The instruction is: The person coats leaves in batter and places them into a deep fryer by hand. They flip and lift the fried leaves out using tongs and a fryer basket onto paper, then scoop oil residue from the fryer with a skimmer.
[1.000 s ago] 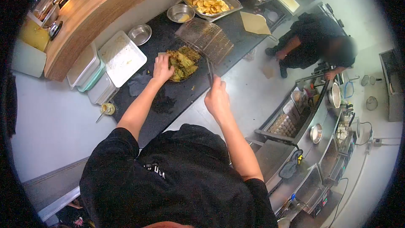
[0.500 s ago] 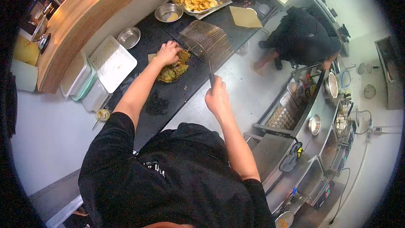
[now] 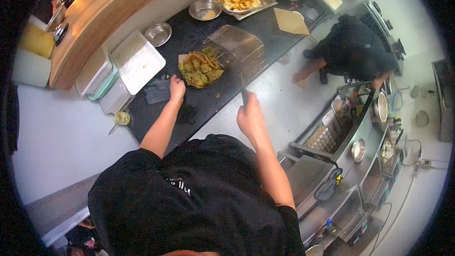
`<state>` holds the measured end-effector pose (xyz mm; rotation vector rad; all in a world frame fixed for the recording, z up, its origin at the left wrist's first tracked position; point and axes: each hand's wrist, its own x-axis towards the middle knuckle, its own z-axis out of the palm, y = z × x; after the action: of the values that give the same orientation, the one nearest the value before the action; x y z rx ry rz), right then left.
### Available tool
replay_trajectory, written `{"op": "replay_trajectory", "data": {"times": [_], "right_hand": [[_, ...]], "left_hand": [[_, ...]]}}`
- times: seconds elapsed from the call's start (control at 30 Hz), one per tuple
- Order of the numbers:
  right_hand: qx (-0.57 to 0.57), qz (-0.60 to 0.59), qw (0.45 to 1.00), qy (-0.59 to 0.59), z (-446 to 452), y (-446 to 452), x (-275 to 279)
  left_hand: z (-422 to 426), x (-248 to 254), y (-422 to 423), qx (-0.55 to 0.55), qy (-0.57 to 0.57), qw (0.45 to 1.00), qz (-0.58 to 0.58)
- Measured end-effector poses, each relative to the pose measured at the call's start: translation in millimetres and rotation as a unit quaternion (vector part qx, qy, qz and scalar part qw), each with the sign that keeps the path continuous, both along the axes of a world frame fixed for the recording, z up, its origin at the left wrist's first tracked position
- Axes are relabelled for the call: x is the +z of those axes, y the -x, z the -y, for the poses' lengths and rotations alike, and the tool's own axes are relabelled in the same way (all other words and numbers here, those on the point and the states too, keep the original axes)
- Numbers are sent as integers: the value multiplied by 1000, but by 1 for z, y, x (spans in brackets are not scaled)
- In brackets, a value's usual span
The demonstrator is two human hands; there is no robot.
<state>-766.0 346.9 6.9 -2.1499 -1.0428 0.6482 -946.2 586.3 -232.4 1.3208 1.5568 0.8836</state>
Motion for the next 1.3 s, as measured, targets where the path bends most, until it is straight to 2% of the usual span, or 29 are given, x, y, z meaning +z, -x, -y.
{"op": "replay_trajectory", "data": {"times": [0.03, 0.1, 0.2, 0.27, 0.33, 0.37, 0.4, 0.5, 0.57, 0.73, 0.77, 0.93, 0.97, 1.0, 1.07, 1.2, 1.27, 1.3], "right_hand": [[8, 0, 1000, 0, 1, 0, 1], [-10, -8, 1000, -5, 5, -1, 6], [-32, -43, 999, 7, 10, -6, 23], [-23, 9, 999, -21, 18, -18, 12], [-79, -140, 987, 24, 22, -21, 27], [-88, -166, 982, -26, 28, -24, 21], [-90, -165, 982, -29, 32, -25, 25], [-114, -257, 959, -37, 46, -29, 32], [-128, -272, 953, -34, 59, -30, 34], [-167, -320, 931, -50, 100, -39, 37], [-179, -321, 929, -49, 108, -41, 41], [-213, -326, 918, -70, 146, -55, 43], [-210, -329, 918, -77, 154, -61, 38], [-223, -317, 920, -56, 155, -60, 49], [-243, -337, 906, -78, 162, -62, 52], [-229, -329, 910, -107, 173, -68, 51], [-219, -341, 906, -122, 175, -70, 57], [-219, -351, 901, -132, 177, -68, 63]], "left_hand": [[5, 0, -2, 8, 0, 1000, 0], [13, 3, -6, 11, 207, 959, 194], [15, 9, -10, 40, 255, 933, 250], [6, 3, -7, 22, 246, 935, 254], [-3, 7, -5, -8, 266, 931, 249], [-8, 9, -5, -10, 264, 932, 249], [-16, 5, -6, -30, 263, 934, 238], [-39, -6, -7, -76, 252, 945, 194], [-53, -18, -7, -125, 195, 967, 102], [-50, 11, 2, -144, 166, 973, 71], [-52, 17, 7, -178, 155, 970, 59], [-55, 138, 22, -294, 134, 946, 23], [-52, 180, 21, -305, 120, 945, -7], [-51, 216, 21, -320, 93, 943, 12], [-70, 265, 24, -348, 78, 934, -12], [-100, 376, 36, -374, 30, 927, -25], [-105, 430, 41, -354, 8, 935, 5], [-115, 445, 46, -341, -24, 940, -18]]}}
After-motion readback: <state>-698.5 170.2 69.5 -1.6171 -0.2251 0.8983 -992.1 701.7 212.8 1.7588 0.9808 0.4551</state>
